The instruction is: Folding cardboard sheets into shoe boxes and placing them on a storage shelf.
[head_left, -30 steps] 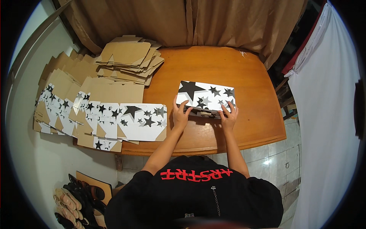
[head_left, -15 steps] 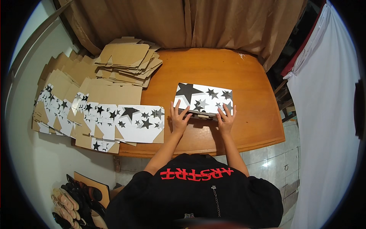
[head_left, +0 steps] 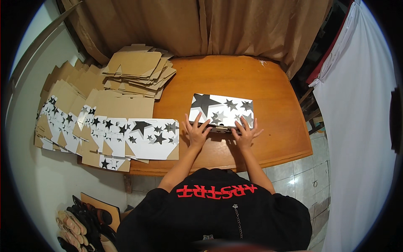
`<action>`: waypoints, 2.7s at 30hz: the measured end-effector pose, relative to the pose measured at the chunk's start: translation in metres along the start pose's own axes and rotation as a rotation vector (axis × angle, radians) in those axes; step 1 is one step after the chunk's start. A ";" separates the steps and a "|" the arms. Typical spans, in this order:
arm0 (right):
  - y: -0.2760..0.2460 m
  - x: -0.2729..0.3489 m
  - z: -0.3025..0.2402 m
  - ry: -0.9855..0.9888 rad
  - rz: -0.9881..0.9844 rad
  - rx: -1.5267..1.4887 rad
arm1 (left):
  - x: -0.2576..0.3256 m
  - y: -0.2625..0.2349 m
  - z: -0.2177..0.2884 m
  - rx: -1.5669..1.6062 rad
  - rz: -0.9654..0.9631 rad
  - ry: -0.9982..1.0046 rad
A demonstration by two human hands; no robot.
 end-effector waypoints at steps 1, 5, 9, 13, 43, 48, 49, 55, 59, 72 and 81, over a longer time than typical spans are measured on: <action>0.001 0.001 -0.003 0.004 0.002 0.005 | -0.001 0.004 0.006 -0.094 -0.039 -0.085; 0.012 -0.007 -0.014 -0.002 -0.070 -0.129 | -0.003 0.018 0.007 -0.104 -0.128 -0.082; 0.014 -0.012 -0.026 -0.052 -0.144 -0.236 | -0.005 0.025 0.004 -0.054 -0.204 -0.111; 0.023 -0.014 -0.029 0.000 -0.202 -0.276 | -0.004 0.028 0.001 -0.006 -0.208 -0.177; 0.023 -0.003 -0.049 -0.274 0.041 -0.115 | -0.006 0.028 0.006 -0.060 -0.154 -0.156; 0.021 0.000 -0.049 -0.345 0.082 -0.126 | -0.004 0.030 0.004 -0.059 -0.158 -0.168; 0.021 0.000 -0.049 -0.341 0.081 -0.122 | -0.005 0.030 0.004 -0.066 -0.155 -0.171; 0.019 -0.006 -0.052 -0.263 0.038 -0.163 | -0.006 0.029 0.004 -0.073 -0.155 -0.177; 0.018 -0.010 -0.051 -0.218 -0.004 -0.177 | -0.004 0.031 0.004 -0.079 -0.149 -0.169; 0.055 -0.077 0.035 0.013 -0.358 -0.038 | -0.008 0.032 0.008 -0.009 -0.134 -0.264; 0.058 -0.081 0.056 0.020 -0.795 -0.071 | 0.026 0.004 0.003 -0.077 0.236 -0.495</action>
Point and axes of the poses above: each hand's wrist, its own x-axis away from the middle knuckle, its own y-axis out of the palm, z = x × y, the point moved 8 cm from there along -x, towards the middle knuckle, and after that the axes turned 9 degrees about x, right-handed, at the moved point
